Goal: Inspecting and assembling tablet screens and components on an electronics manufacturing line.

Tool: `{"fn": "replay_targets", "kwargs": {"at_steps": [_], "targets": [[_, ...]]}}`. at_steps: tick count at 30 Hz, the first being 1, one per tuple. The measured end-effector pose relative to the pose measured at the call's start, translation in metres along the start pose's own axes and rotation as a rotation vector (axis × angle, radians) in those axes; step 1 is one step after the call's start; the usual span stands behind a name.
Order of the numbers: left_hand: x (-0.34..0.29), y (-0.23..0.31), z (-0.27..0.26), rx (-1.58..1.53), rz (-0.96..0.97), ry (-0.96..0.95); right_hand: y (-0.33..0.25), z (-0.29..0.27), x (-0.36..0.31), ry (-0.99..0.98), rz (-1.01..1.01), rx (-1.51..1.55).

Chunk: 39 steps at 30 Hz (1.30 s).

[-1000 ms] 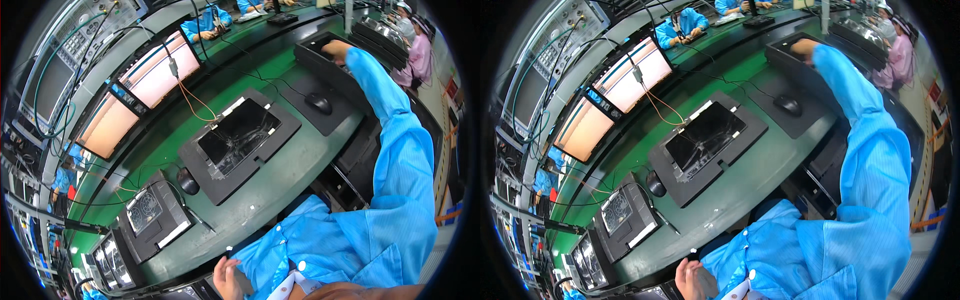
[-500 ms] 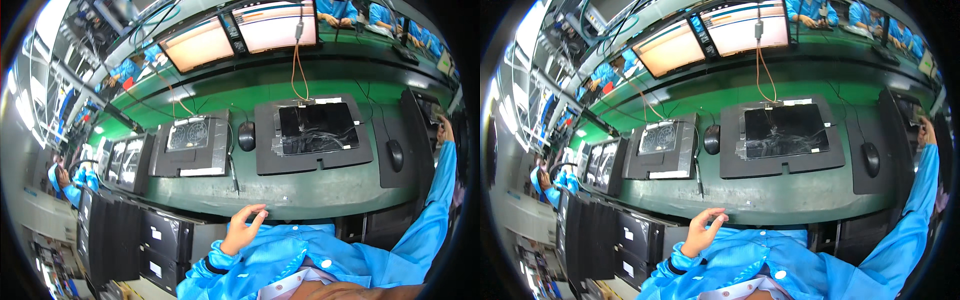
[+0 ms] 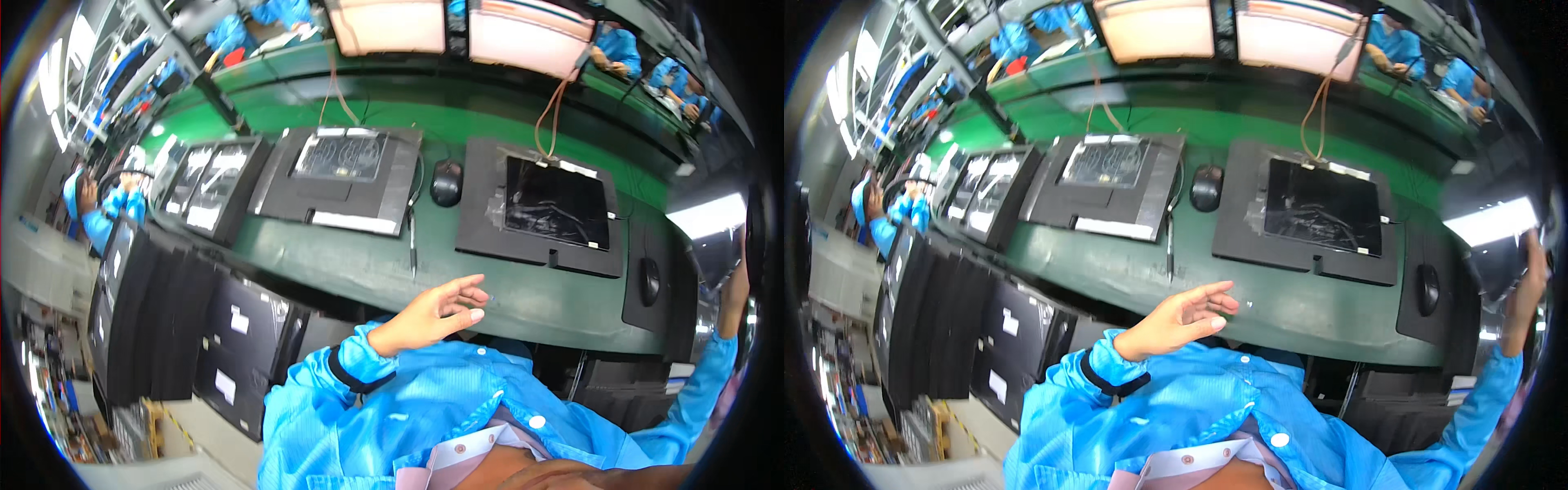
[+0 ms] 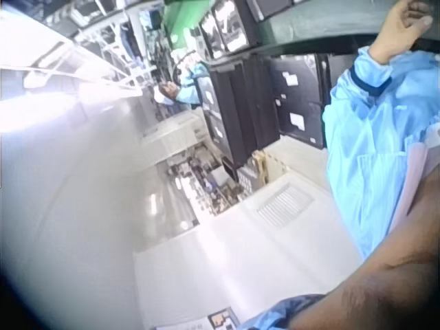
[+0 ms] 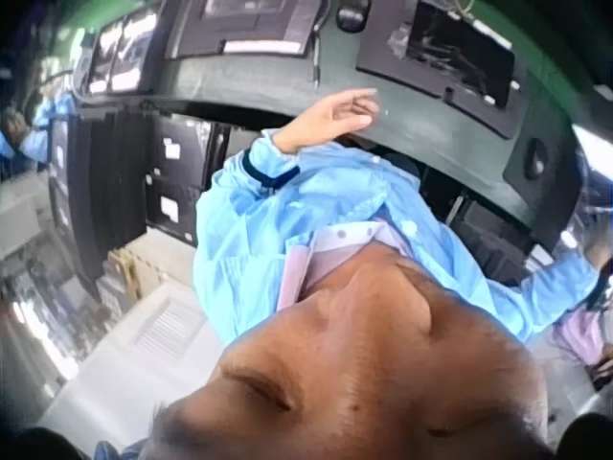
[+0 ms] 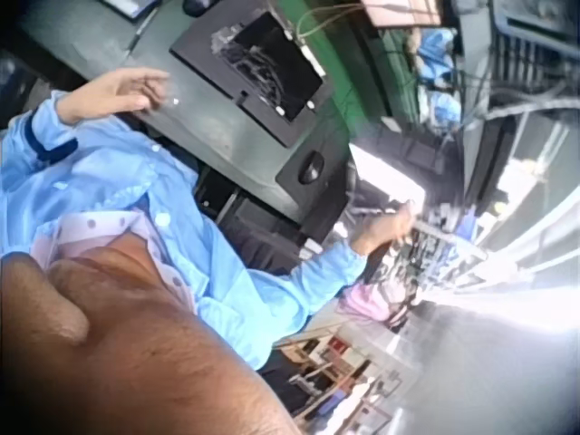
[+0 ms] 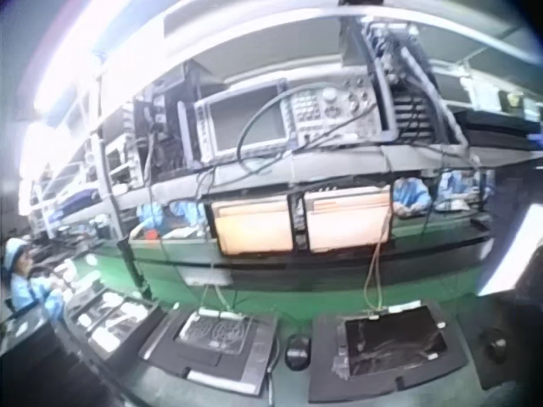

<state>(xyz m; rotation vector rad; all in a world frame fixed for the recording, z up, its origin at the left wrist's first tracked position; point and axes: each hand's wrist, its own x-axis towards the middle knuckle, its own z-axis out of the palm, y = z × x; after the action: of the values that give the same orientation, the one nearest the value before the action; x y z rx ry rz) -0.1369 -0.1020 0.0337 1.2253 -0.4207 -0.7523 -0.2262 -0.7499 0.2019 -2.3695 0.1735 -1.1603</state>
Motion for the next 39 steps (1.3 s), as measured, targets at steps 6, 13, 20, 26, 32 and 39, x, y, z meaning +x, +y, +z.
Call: {"fn": "replay_targets", "kwargs": {"at_steps": [6,13,20,26,32,39], "targets": [[0.001,-0.003,-0.034,-0.585,0.177,-0.221,-0.3,0.242,-0.083,-0.868,0.348,0.728],[-0.1,-0.009,-0.067,-0.863,0.344,0.643,-0.325,0.443,-0.095,-0.641,-0.771,0.209],[-0.152,-0.003,-0.093,-0.965,0.538,0.593,-0.335,0.501,-0.102,-0.651,-0.983,0.035],[-0.139,0.018,-0.088,-1.063,0.489,0.922,-0.323,0.503,-0.113,-0.663,-0.966,0.046],[-0.131,0.026,-0.09,-1.115,0.497,0.86,-0.318,0.505,-0.106,-0.713,-0.918,0.076],[-0.171,0.033,-0.091,-0.222,0.349,0.855,-0.373,0.4,-0.077,-0.98,-0.26,0.821]]}}
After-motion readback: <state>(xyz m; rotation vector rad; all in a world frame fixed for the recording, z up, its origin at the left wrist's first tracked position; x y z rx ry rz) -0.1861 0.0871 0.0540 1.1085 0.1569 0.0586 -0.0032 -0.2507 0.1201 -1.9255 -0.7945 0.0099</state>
